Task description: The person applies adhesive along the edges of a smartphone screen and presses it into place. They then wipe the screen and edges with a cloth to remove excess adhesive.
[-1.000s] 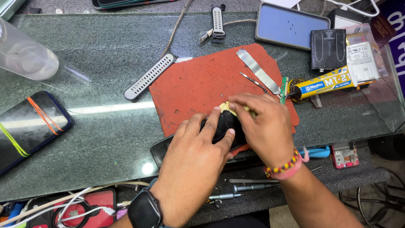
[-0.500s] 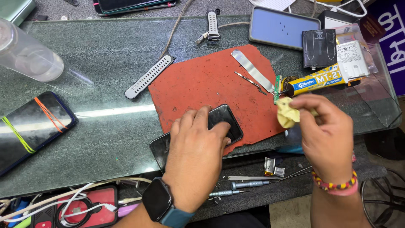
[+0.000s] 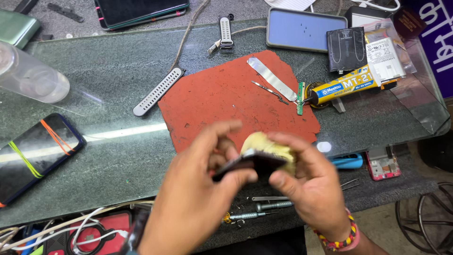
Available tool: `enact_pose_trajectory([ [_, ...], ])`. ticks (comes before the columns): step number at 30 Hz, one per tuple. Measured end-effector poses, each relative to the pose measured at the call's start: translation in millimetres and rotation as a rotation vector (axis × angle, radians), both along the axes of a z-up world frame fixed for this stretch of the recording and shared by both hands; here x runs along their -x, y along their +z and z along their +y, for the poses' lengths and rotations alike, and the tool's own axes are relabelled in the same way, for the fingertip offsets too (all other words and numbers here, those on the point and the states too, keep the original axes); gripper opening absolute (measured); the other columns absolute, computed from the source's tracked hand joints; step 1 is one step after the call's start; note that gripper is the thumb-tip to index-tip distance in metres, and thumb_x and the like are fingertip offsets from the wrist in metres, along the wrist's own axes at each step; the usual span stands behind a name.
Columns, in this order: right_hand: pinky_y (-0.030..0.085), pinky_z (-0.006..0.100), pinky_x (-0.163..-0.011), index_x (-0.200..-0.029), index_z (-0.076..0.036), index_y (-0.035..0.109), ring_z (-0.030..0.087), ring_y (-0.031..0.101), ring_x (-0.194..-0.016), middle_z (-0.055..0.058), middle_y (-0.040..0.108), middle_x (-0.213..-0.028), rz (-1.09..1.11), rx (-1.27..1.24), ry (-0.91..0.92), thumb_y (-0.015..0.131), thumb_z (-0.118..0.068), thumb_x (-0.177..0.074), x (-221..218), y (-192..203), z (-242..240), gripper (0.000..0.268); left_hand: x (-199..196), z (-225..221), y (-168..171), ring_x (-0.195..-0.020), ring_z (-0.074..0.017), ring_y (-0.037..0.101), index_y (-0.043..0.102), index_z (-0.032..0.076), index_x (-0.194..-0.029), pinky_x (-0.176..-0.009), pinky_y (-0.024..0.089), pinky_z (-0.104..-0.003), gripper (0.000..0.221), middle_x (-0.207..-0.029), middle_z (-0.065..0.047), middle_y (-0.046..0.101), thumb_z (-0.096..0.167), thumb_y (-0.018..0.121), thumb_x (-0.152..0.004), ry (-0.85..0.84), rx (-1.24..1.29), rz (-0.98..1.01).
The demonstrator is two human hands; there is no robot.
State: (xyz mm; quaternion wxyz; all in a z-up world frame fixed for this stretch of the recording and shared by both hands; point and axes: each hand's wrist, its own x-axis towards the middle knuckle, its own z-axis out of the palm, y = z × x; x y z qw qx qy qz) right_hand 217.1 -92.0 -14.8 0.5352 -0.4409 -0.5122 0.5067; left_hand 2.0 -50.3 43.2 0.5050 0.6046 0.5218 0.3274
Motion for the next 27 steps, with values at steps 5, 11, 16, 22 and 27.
enact_pose_trajectory([
  [5, 0.057, 0.037, -0.100, -0.119, 0.003, 0.072, 0.025, 0.072, -0.113, 0.017, 0.073, -0.121, -0.047, -0.019, 0.115, 0.079, -0.010, -0.093, -3.2, -0.3, -20.6, 0.030, -2.8, -33.2, -10.3, -0.089, -0.0128, 0.077, 0.077, 0.002, -0.098, -0.078, 0.063, -0.027, 0.022, -0.097, -0.004, 0.073, 0.004, 0.085, -0.078, 0.032, 0.022, -0.370],
  [11, 0.060, 0.035, -0.085, -0.107, 0.003, 0.078, 0.024, 0.075, -0.097, 0.017, 0.077, -0.105, -0.130, 0.007, 0.140, 0.084, -0.008, -0.087, -11.0, 10.0, -27.9, 0.024, 1.5, -51.4, -24.7, -0.100, -0.0172, 0.079, 0.079, 0.003, -0.109, -0.087, 0.062, -0.029, 0.026, -0.107, -0.010, 0.080, 0.007, 0.084, -0.084, -0.001, -0.110, -0.368],
  [16, 0.061, 0.036, -0.091, -0.106, 0.002, 0.076, 0.026, 0.077, -0.102, 0.016, 0.078, -0.104, -0.214, -0.064, 0.193, 0.082, -0.010, -0.087, -12.2, 20.4, -27.7, 0.023, 2.9, -59.7, -28.7, -0.105, -0.0198, 0.080, 0.079, 0.004, -0.111, -0.091, 0.063, -0.031, 0.023, -0.109, -0.013, 0.082, 0.007, 0.081, -0.089, -0.011, -0.051, -0.450],
  [22, 0.063, 0.036, -0.090, -0.105, 0.002, 0.077, 0.026, 0.079, -0.101, 0.016, 0.079, -0.102, -0.268, -0.070, 0.180, 0.082, -0.012, -0.086, -9.8, 24.8, -30.1, 0.024, 3.5, -62.3, -31.5, -0.109, -0.0200, 0.080, 0.077, 0.004, -0.113, -0.096, 0.062, -0.033, 0.023, -0.110, -0.012, 0.082, 0.007, 0.080, -0.090, -0.024, -0.116, -0.438],
  [27, 0.062, 0.035, -0.088, -0.103, 0.002, 0.077, 0.026, 0.079, -0.098, 0.016, 0.080, -0.100, -0.286, -0.059, 0.167, 0.081, -0.012, -0.087, -7.7, 24.2, -29.3, 0.022, 0.6, -64.9, -34.4, -0.107, -0.0194, 0.081, 0.078, 0.005, -0.110, -0.094, 0.062, -0.033, 0.022, -0.108, -0.011, 0.083, 0.008, 0.081, -0.089, 0.035, -0.084, -0.419],
])
